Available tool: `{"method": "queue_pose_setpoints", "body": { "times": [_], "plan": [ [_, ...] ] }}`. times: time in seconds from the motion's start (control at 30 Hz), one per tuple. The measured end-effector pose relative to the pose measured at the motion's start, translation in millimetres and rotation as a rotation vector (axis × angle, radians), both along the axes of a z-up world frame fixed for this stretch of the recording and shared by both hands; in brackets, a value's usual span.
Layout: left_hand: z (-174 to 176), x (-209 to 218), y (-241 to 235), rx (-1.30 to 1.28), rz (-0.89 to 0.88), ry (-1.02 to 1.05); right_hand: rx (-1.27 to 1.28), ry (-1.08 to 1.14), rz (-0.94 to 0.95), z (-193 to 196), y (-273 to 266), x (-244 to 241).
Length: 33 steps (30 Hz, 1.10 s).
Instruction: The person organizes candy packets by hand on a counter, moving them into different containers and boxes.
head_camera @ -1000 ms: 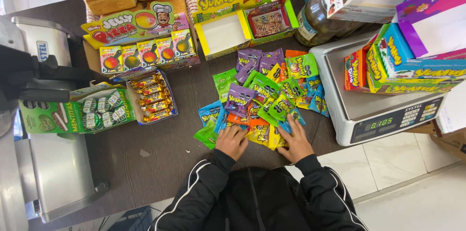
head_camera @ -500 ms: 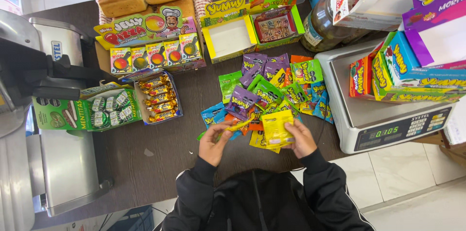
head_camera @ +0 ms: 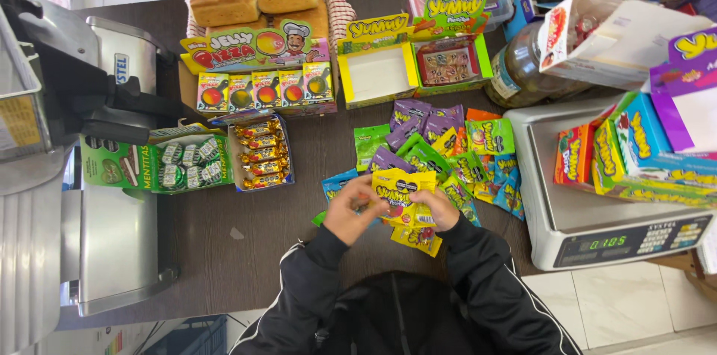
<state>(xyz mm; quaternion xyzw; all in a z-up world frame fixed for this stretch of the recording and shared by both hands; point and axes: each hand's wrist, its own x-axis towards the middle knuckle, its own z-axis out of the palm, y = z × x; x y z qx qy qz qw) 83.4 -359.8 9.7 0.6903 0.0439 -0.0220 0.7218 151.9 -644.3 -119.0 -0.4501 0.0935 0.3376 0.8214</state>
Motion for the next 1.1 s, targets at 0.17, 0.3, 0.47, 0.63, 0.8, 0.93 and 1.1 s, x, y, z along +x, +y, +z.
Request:
{"method": "queue_pose_setpoints", "body": {
  "times": [0.17, 0.3, 0.47, 0.63, 0.8, 0.93, 1.1],
  "plan": [
    [-18, 46, 13, -0.116, 0.096, 0.129, 0.049, -0.081, 0.049, 53, 13, 38],
    [-16, 74, 26, -0.12, 0.068, 0.117, 0.099, -0.156, 0.086, 121, 18, 92],
    [-30, 128, 41, 0.145, 0.129, -0.014, -0.044, -0.287, 0.071, 115, 6, 163],
    [-38, 206, 50, 0.468, 0.252, -0.177, -0.358, -0.456, 0.111, 198, 36, 232],
    [-46, 293, 55, 0.731, 0.242, -0.172, -0.449, -0.603, 0.04, 147, 45, 320],
    [-29, 350, 66, 0.982, 0.122, -0.118, -0.489, -0.684, 0.011, 151, 56, 353],
    [-41, 413, 76, 1.214, -0.156, 0.086, -0.912, -0.926, 0.274, 157, 75, 382]
  ]
}}
